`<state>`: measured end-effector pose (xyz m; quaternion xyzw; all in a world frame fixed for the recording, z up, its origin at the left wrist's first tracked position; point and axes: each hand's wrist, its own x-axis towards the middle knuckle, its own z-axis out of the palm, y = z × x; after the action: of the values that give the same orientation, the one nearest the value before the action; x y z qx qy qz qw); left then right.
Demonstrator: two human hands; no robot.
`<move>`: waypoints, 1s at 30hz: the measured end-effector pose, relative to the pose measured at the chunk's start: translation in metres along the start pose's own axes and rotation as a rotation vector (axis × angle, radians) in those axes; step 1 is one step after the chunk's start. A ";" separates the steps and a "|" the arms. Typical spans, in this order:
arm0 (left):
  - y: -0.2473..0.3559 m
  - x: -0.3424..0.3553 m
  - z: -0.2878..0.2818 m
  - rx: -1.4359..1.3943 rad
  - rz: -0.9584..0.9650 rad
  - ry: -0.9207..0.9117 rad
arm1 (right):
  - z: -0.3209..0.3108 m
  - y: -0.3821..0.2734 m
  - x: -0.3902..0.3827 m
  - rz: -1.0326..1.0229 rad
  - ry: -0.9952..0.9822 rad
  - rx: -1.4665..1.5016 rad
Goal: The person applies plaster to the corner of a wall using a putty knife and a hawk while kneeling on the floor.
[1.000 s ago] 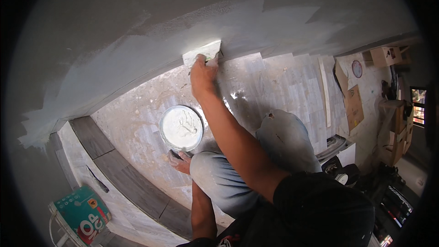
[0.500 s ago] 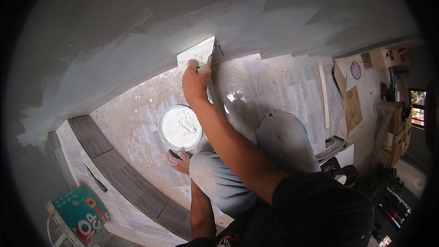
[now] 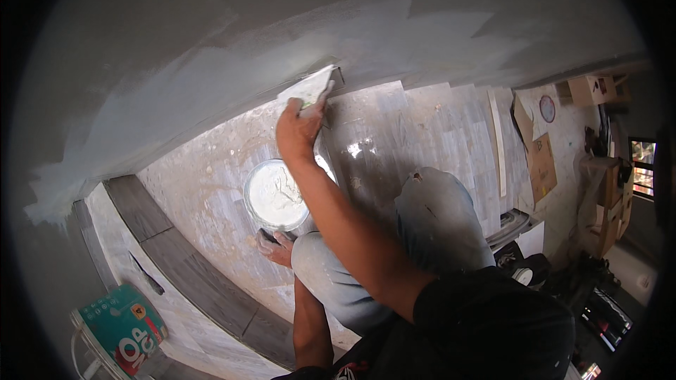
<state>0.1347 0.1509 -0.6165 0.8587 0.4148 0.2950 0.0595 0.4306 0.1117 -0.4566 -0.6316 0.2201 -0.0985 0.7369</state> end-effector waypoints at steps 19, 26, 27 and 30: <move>0.013 0.002 -0.007 -0.017 -0.076 -0.033 | -0.008 -0.002 -0.003 0.021 -0.244 0.114; 0.018 0.004 -0.008 -0.030 -0.037 -0.040 | -0.019 0.035 -0.006 0.156 -0.112 0.106; 0.018 0.004 -0.008 -0.032 -0.042 -0.037 | -0.017 0.036 -0.004 0.174 -0.112 0.125; 0.015 0.004 -0.008 -0.026 -0.038 -0.035 | -0.007 0.032 -0.002 0.275 -0.120 0.139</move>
<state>0.1427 0.1433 -0.6028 0.8547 0.4263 0.2842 0.0835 0.4216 0.1122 -0.4879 -0.5479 0.2526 0.0264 0.7970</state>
